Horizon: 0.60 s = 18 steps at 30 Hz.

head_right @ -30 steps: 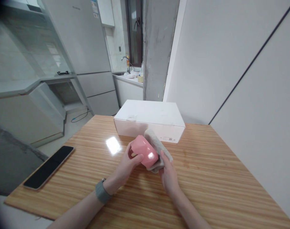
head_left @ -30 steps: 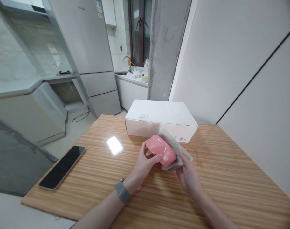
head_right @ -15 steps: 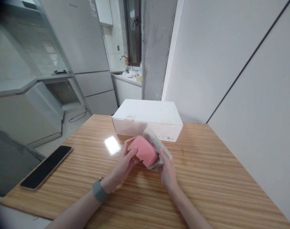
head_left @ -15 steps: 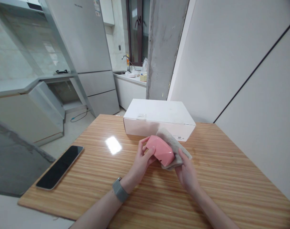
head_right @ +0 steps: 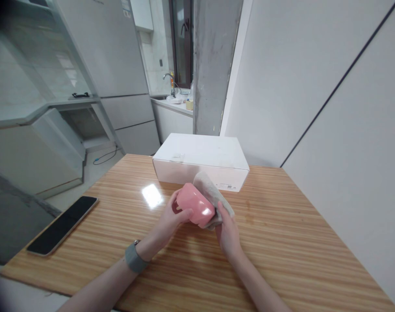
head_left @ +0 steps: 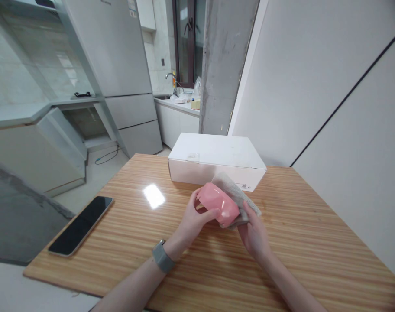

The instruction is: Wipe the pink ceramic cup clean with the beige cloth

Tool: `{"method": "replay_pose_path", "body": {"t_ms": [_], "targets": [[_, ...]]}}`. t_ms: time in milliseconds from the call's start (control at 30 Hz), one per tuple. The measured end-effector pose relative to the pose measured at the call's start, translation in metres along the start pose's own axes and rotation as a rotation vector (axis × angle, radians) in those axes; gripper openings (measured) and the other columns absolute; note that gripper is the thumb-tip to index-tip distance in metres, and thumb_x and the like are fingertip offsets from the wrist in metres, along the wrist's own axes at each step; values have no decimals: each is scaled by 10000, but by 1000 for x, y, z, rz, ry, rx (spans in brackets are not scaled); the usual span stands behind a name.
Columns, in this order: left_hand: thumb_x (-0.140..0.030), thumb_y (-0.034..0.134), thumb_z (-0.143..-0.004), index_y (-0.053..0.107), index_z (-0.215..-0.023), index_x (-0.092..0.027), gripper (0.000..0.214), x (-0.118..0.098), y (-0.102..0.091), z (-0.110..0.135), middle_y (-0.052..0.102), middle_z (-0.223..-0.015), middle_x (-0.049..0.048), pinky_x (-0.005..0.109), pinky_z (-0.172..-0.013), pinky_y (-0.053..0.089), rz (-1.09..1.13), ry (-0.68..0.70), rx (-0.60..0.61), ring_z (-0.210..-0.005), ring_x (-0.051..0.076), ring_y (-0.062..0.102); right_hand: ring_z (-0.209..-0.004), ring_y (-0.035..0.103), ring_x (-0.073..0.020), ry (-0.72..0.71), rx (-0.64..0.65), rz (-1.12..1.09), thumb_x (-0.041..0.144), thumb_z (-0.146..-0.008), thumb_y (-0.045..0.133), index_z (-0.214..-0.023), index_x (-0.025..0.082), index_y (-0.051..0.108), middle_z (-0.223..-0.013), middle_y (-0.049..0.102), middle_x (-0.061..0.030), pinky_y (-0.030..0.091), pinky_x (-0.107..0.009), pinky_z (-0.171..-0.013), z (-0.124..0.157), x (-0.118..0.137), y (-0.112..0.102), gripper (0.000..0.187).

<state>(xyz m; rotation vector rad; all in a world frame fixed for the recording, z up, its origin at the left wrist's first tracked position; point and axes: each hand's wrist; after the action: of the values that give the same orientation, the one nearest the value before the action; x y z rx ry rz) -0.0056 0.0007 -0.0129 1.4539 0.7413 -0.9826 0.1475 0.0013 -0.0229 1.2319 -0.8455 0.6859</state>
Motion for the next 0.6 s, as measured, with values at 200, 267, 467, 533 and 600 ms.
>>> {"method": "replay_pose_path", "body": {"t_ms": [200,267,467,533,600], "targets": [[-198,901,-543,354,-1395,-302,1018,3,3,5,552,-1304,94,341,-875,535,-88,80,56,-1108,246,598,-1155,640,-300,-26,52,25,535,-696,756,-990,245,761,-1063,770,-39,520,-403,-974,1,-1,-1,413],[-211,898,-557,331,-1416,-310,1035,5,2,4,559,-1299,92,345,-901,524,-44,79,88,-1100,240,601,-1175,627,-300,-18,47,9,527,-688,766,-991,242,762,-1081,766,-39,514,-399,-989,2,1,0,416],[-441,725,-788,419,-1387,-312,685,4,0,-1,534,-1337,99,407,-903,532,110,-75,62,-1082,240,604,-1156,639,-317,21,-4,-55,500,-683,772,-938,242,771,-1034,778,-37,535,-426,-960,0,4,3,363],[-394,754,-772,404,-1393,-338,714,2,0,-1,508,-1373,97,430,-875,548,146,-115,59,-1078,249,609,-1142,647,-319,26,4,-53,504,-691,761,-946,236,769,-1040,777,-41,542,-429,-943,-1,4,2,370],[-359,773,-758,462,-1346,-287,669,3,-1,-1,537,-1338,111,429,-873,551,194,-147,69,-1072,254,614,-1118,659,-318,27,-3,-37,509,-676,766,-947,230,768,-1034,779,-42,553,-416,-920,-1,4,1,389]]}}
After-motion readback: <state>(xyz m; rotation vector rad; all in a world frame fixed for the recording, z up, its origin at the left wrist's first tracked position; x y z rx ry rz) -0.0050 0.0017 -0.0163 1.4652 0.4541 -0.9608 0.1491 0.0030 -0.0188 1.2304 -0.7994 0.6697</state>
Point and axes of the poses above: each hand's wrist, its own z-axis away from the middle knuckle, its own y-axis out of the palm, x = y × z
